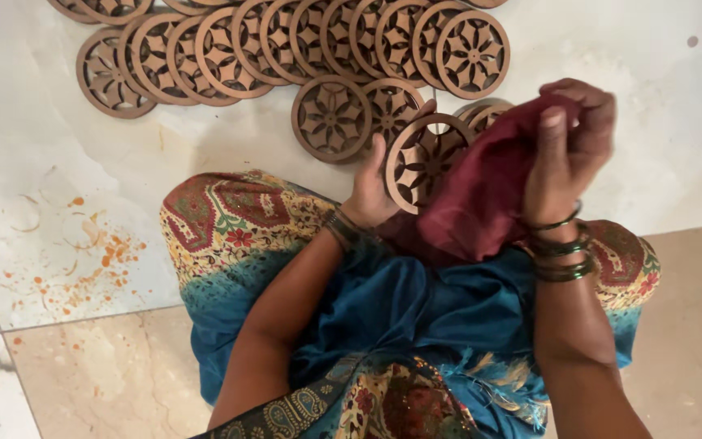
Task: The person sits on a tiled floor and wipes laser-cut wooden decorative discs one at a time with a maroon cloth, rubbing both faces of each disc and setting wiped discs into a pile beside the unwiped stack.
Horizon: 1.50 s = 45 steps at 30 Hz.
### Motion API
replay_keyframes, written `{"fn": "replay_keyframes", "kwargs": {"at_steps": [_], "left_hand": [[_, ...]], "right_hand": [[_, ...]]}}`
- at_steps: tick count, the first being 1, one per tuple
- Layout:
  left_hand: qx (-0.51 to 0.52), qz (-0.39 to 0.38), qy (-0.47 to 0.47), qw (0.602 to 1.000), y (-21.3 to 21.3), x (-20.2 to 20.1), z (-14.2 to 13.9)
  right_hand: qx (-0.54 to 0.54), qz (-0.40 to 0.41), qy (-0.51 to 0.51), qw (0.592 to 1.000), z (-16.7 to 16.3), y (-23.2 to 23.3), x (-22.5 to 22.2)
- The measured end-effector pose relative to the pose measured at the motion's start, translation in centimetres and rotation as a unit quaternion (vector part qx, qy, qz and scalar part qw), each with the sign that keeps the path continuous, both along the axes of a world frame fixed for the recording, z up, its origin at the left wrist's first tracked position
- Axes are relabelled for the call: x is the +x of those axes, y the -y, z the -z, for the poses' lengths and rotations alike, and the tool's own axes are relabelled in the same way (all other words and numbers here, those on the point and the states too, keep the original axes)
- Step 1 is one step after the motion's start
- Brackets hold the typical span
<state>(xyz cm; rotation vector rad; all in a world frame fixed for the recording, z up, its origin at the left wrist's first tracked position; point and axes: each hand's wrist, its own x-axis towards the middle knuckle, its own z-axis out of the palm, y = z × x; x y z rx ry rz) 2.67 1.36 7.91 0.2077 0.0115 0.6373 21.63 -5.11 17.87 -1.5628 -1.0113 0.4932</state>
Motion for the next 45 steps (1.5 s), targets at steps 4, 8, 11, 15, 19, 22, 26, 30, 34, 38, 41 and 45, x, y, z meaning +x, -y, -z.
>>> {"fn": "replay_keyframes", "kwargs": {"at_steps": [4,8,11,15,19,22,26,30,34,38,41,45], "left_hand": [[-0.085,0.005,0.056,0.995,1.2,-0.1,-1.0],[-0.073,-0.031,0.062,0.995,1.5,-1.0,-2.9],[-0.005,-0.068,-0.054,0.996,2.1,-1.1,-5.3],[0.041,-0.097,-0.003,0.994,3.0,-0.1,-8.6],[0.183,-0.171,-0.064,0.966,4.5,1.6,-10.7],[0.137,-0.151,-0.038,0.978,4.5,2.6,-11.8],[0.118,-0.189,-0.04,0.974,4.3,3.6,-13.7],[0.144,-0.243,-0.023,0.959,6.7,3.7,-13.6],[0.095,-0.192,-0.053,0.975,9.0,6.3,-10.9],[0.299,-0.22,-0.272,0.888,10.4,8.9,-8.4],[0.187,-0.182,-0.141,0.955,10.9,9.3,-8.4],[0.228,-0.173,-0.147,0.947,11.7,9.1,-9.7]], "right_hand": [[-0.036,-0.211,0.243,0.946,2.0,1.9,-4.5],[0.001,-0.211,0.459,0.863,4.2,3.6,-6.9],[0.045,-0.188,0.503,0.842,3.8,4.2,-5.6],[0.096,-0.152,0.533,0.827,1.4,5.0,-2.8],[0.119,-0.128,0.523,0.835,0.0,6.9,-1.0],[0.08,-0.066,0.462,0.881,0.2,7.8,0.5],[0.013,0.011,0.408,0.913,-0.3,7.5,5.0],[0.093,0.039,0.358,0.928,-2.1,7.3,9.0],[0.064,0.068,0.151,0.984,-2.7,8.9,7.4],[0.126,-0.047,0.401,0.906,-2.1,9.8,3.2],[0.143,-0.057,0.405,0.901,-1.7,9.2,2.6],[0.144,-0.024,0.446,0.883,-1.4,8.4,5.1]]}}
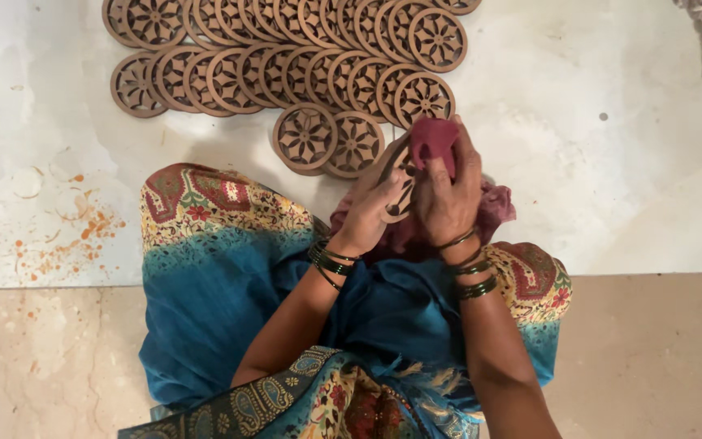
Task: The person sits on a tiled floor and wipes laser-cut wooden decorative discs one at a time with a maroon cloth, rubbing both faces of each disc and setting wiped discs into a pile beside the unwiped stack.
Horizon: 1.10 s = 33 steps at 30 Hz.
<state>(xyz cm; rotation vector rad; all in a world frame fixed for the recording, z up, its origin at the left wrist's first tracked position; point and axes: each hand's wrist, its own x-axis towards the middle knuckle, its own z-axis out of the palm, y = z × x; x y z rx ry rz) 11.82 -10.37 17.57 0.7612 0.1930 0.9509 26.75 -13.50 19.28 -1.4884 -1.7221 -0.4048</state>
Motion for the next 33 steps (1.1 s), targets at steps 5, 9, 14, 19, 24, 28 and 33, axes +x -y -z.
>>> {"fn": "replay_keyframes", "kwargs": {"at_steps": [5,9,14,19,24,28,33], "left_hand": [[0.041,0.022,-0.013,0.999,0.2,0.3,0.0],[0.118,-0.046,-0.07,0.989,-0.1,-0.5,1.3],[0.462,-0.251,-0.198,0.827,-1.4,-1.6,0.9],[0.195,-0.175,-0.379,0.887,-1.7,-1.1,-0.7],[0.357,-0.309,-0.387,0.792,-1.2,-1.0,-0.2],[0.329,-0.307,-0.403,0.797,-0.5,-0.4,0.3],[0.341,-0.301,-0.387,0.802,0.2,0.2,-0.7]], "right_hand": [[-0.03,0.041,0.021,0.998,0.6,0.5,2.2],[-0.057,0.053,0.005,0.997,0.5,0.4,2.4],[-0.135,0.105,-0.042,0.984,-1.3,0.2,2.9],[-0.045,0.047,-0.048,0.997,-2.5,1.7,0.5],[-0.046,-0.022,0.109,0.993,-2.1,1.6,-2.5],[-0.019,0.001,0.086,0.996,-2.1,0.9,-2.2],[-0.044,0.032,0.035,0.998,-1.7,1.0,-1.0]]}}
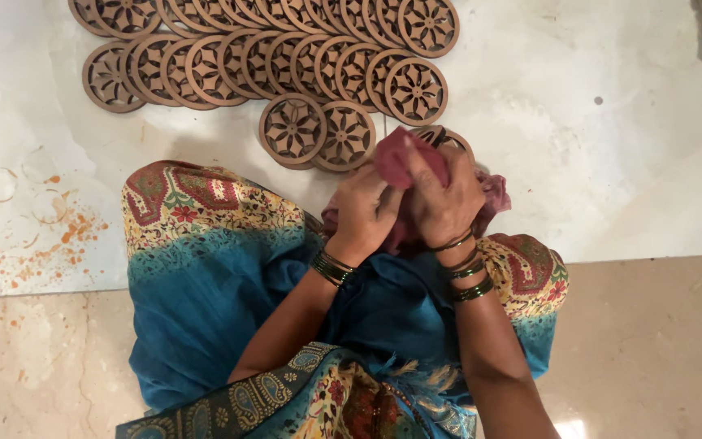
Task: The person sits on a tiled floor and wipes laser-cut wooden decorative discs one at a time with a maroon cloth, rubbing both faces of each disc and setting wiped discs into a pile beside the unwiped stack.
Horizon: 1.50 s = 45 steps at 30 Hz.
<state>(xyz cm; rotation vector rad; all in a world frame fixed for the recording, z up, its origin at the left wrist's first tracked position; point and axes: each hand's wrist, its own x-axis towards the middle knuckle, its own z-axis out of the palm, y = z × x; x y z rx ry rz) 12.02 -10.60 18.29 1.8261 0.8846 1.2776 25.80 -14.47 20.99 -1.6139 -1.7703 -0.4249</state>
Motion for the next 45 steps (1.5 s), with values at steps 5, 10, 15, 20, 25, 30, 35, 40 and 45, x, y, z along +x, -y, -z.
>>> {"fn": "replay_keyframes", "kwargs": {"at_steps": [5,10,15,20,25,30,35,40,45], "left_hand": [[0.032,0.016,0.016,0.999,0.3,-0.2,-1.6],[0.015,0.034,0.012,0.999,0.3,-0.3,-2.8],[-0.049,0.064,0.035,0.996,0.1,-0.6,-3.4],[-0.005,0.034,0.015,0.999,-0.9,-1.1,-2.0],[-0.02,0.016,-0.096,0.995,-1.2,-1.1,-0.2],[0.055,0.019,-0.055,0.997,-0.4,-0.1,-1.1],[-0.08,0.053,0.032,0.995,0.1,0.3,-3.0],[0.021,0.024,-0.02,0.999,-0.6,-0.2,-2.7],[-0.012,0.002,-0.066,0.998,-0.5,0.5,-1.0]], "right_hand": [[-0.041,0.038,-0.146,0.988,1.2,-0.3,1.1],[-0.069,0.027,-0.199,0.977,2.6,-0.9,2.7],[-0.082,0.051,-0.234,0.967,3.1,-0.9,4.3],[0.018,0.012,-0.213,0.977,1.8,0.7,2.0],[-0.02,-0.024,-0.026,0.999,0.6,1.2,-1.8],[-0.068,0.018,-0.137,0.988,1.4,-0.7,0.5],[-0.126,-0.157,-0.478,0.855,2.6,-1.3,4.0],[-0.098,-0.126,-0.36,0.919,1.7,-0.3,3.4],[-0.07,-0.113,-0.252,0.959,-0.3,0.2,2.2]]}}
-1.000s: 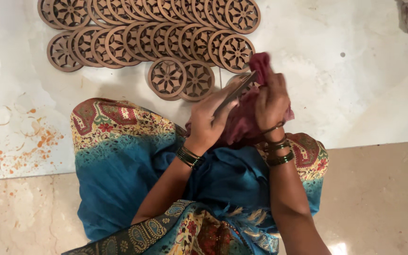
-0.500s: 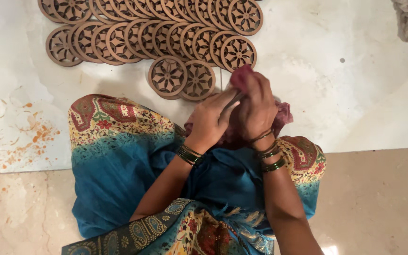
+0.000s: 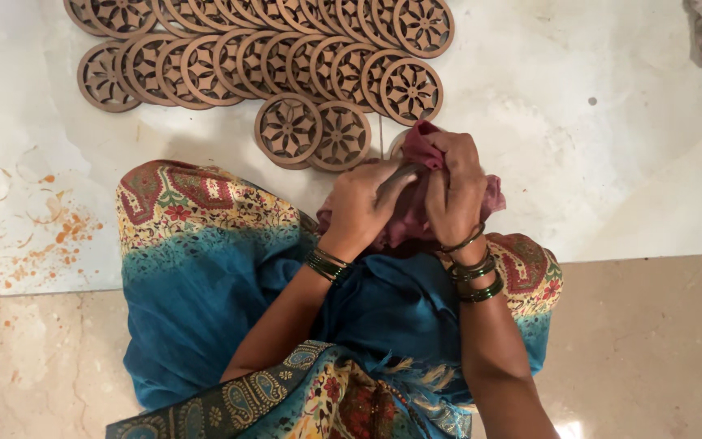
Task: The person sits on a tiled floor and wipes laser-cut wooden decorative discs one at a time with a maroon cloth, rubbing both faces of each disc and setting wiped discs into a pile beside the unwiped stack.
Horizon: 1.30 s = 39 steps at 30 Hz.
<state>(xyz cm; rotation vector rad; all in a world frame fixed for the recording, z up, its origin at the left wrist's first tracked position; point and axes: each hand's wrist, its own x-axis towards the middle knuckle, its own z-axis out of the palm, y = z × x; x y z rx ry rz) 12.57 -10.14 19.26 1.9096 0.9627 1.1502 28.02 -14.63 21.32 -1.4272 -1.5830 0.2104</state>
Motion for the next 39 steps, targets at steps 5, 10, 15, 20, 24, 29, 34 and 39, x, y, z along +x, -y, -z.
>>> {"fn": "replay_keyframes", "kwargs": {"at_steps": [5,10,15,20,24,29,34,39], "left_hand": [[-0.013,0.0,0.065,0.998,0.1,0.3,0.6],[0.009,-0.027,0.056,0.998,-0.7,-1.4,0.4],[0.047,-0.026,0.082,0.995,-0.7,-1.7,-0.1],[0.006,-0.013,0.095,0.995,0.2,-1.3,-1.1],[0.021,0.007,0.088,0.996,0.2,-1.8,-1.9],[0.088,-0.007,0.076,0.993,-0.1,-2.1,-1.3],[0.064,-0.042,0.025,0.997,-0.5,-2.0,0.0],[0.04,-0.026,0.04,0.998,-0.5,-1.8,-0.1]], "right_hand": [[0.004,0.097,0.076,0.992,-0.6,0.3,-1.1],[0.079,0.032,0.217,0.972,0.7,0.6,-2.9],[0.094,0.059,0.294,0.949,2.3,-0.1,-1.9],[-0.059,0.137,0.123,0.981,3.2,-0.8,0.7],[0.009,0.016,0.006,1.0,3.0,-0.8,1.2],[0.027,0.036,0.081,0.996,1.8,0.5,-1.4],[0.072,0.008,0.211,0.975,1.2,1.1,-3.6],[0.11,0.066,0.306,0.943,2.7,-0.1,-2.2]]}}
